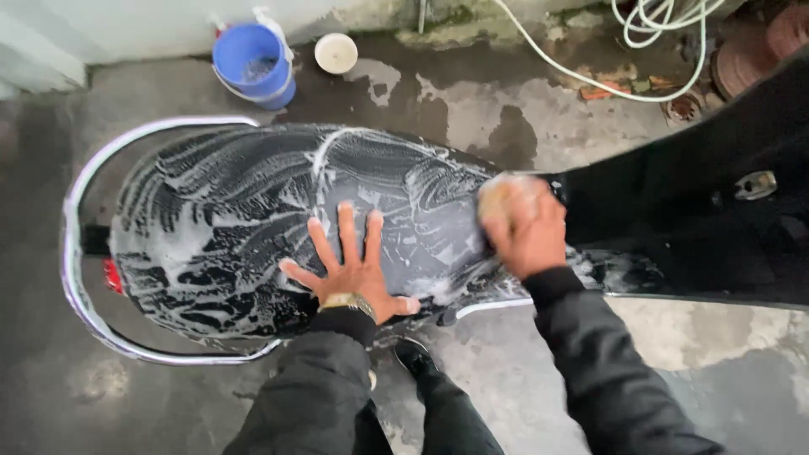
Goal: Scrubbing the seat, tail light, and license plate of a motorcycle using a soapy sponge.
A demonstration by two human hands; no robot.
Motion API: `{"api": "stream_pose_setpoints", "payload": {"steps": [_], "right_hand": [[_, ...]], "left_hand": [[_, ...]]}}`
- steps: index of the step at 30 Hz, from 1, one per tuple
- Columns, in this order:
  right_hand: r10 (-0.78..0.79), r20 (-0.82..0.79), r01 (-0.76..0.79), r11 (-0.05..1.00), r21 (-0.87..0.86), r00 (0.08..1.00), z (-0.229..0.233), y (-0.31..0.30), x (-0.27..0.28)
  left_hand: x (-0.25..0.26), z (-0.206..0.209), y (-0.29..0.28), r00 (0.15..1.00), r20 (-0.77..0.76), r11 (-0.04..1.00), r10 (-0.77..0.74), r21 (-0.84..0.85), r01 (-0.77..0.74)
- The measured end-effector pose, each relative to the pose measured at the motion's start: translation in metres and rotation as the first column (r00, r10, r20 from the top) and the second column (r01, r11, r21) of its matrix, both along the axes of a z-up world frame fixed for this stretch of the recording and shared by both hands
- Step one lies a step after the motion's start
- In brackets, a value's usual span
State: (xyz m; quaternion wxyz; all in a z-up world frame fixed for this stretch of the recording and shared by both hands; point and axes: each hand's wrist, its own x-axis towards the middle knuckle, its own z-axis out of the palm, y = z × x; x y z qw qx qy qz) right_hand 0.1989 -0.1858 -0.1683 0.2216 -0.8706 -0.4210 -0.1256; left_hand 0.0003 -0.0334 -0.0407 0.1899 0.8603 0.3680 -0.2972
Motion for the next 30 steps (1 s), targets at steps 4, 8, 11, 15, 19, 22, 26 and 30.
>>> {"api": "stream_pose_setpoints", "payload": {"steps": [4,8,11,15,19,22,26,30], "right_hand": [[-0.249,0.094,0.251,0.968,-0.015,0.964,0.012,0.022,-0.001],[0.358,0.119,-0.343,0.931,-0.128,0.926,0.015,0.034,0.002],[0.098,0.130,-0.088,0.993,-0.080,0.987,-0.016,0.042,0.024],[0.170,0.179,-0.164,0.985,-0.048,0.969,0.022,0.073,-0.007],[0.308,-0.076,-0.311,0.950,-0.031,0.948,0.002,0.083,0.024],[0.136,0.045,-0.135,0.990,-0.035,0.990,0.003,0.110,0.000],[0.519,-0.023,-0.518,0.855,0.016,0.855,0.020,0.130,-0.006],[0.267,0.029,-0.268,0.963,0.035,0.963,-0.012,0.150,0.002]], "left_hand": [[0.002,-0.003,0.003,1.000,-0.010,1.000,0.004,0.011,-0.004],[0.006,0.008,0.001,0.995,-0.098,0.987,-0.019,0.157,0.034],[0.005,0.011,0.002,0.997,-0.075,1.000,0.026,0.019,-0.025],[0.011,0.021,0.007,0.990,-0.130,0.997,0.052,-0.043,-0.058],[0.013,0.026,0.013,0.988,-0.129,0.986,0.078,-0.137,-0.096],[0.011,0.021,0.010,0.990,-0.082,0.984,0.117,-0.127,-0.127],[0.014,0.019,0.015,0.991,-0.089,0.991,0.104,-0.074,-0.111],[0.010,0.017,0.005,0.988,-0.144,0.999,0.052,0.010,-0.051]]}}
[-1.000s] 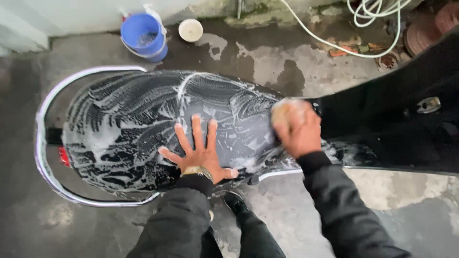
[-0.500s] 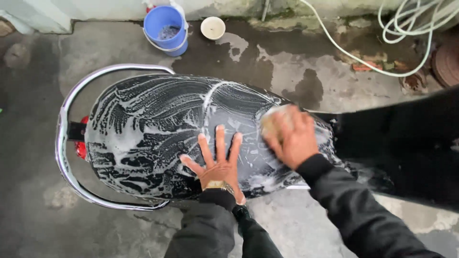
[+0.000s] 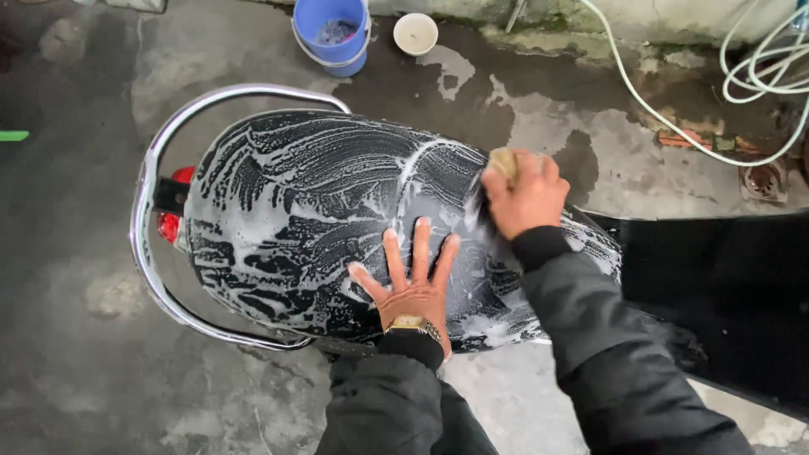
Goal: Scrubbing the seat, tail light, and license plate of a motorcycle using a soapy sponge.
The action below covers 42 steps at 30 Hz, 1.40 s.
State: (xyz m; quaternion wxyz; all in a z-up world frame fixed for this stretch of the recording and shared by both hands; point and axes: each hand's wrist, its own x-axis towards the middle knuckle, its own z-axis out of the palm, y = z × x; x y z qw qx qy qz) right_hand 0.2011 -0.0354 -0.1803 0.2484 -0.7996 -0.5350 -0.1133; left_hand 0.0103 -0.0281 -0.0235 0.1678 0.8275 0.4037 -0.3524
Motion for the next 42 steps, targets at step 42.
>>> {"api": "stream_pose_setpoints", "payload": {"steps": [42], "right_hand": [[0.130,-0.122,-0.134,0.990,-0.030,0.984,0.021,0.045,-0.007]], "left_hand": [[-0.013,-0.080,-0.021,0.942,0.306,0.796,-0.138,0.601,-0.079]]}}
